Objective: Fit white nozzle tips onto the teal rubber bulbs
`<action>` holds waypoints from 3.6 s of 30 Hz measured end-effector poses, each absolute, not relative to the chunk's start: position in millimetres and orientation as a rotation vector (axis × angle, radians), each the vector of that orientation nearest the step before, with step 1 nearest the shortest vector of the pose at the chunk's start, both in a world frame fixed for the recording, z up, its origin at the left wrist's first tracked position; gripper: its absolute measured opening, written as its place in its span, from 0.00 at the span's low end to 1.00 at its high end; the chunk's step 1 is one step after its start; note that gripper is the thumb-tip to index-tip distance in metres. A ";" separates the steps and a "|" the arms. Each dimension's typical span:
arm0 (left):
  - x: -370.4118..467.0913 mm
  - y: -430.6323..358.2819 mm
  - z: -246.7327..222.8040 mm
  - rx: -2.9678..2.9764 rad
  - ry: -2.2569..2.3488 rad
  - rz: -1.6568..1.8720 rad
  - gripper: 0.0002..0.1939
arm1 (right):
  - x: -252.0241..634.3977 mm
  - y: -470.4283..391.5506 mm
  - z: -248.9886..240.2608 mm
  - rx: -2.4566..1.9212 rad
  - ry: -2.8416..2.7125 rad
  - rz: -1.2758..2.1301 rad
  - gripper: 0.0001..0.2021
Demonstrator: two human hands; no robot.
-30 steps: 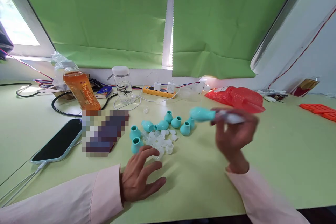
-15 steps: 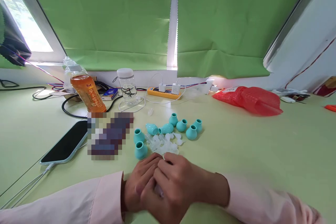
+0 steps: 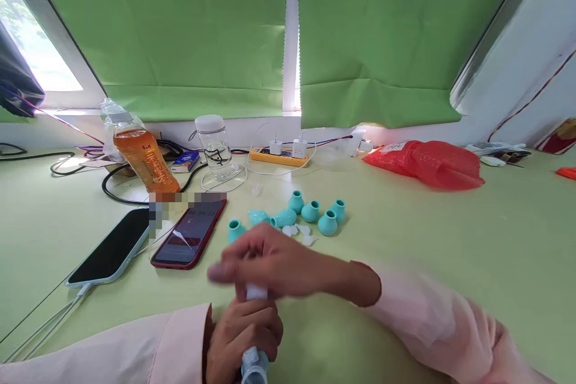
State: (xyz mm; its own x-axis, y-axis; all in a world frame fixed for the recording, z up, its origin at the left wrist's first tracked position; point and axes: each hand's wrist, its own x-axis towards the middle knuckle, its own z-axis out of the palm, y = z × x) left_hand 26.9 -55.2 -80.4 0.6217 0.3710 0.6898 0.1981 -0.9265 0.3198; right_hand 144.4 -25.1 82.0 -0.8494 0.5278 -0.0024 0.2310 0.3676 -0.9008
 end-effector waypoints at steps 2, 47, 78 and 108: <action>25.6 -57.5 -50.0 2.507 0.428 1.282 0.22 | 144.2 -10.7 82.4 -0.806 -2.305 1.176 0.19; 21.1 -53.3 -17.0 1.674 1.065 1.093 0.12 | 180.8 3.1 96.1 -0.627 -3.049 0.395 0.09; 20.8 -55.6 -30.2 1.848 1.041 1.230 0.09 | 137.3 -8.4 47.0 -0.620 -2.782 0.141 0.09; 26.3 -52.6 -19.8 1.858 0.955 1.267 0.10 | 161.8 -17.8 94.2 -0.706 -2.958 0.400 0.03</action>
State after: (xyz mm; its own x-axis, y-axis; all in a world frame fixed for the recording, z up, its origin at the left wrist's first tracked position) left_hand 26.3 -52.6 -19.8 0.2554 0.8584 0.4448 0.1920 -0.4960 0.8468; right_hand 161.8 -17.8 94.2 -0.8913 0.4532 0.0117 0.4338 0.8602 -0.2682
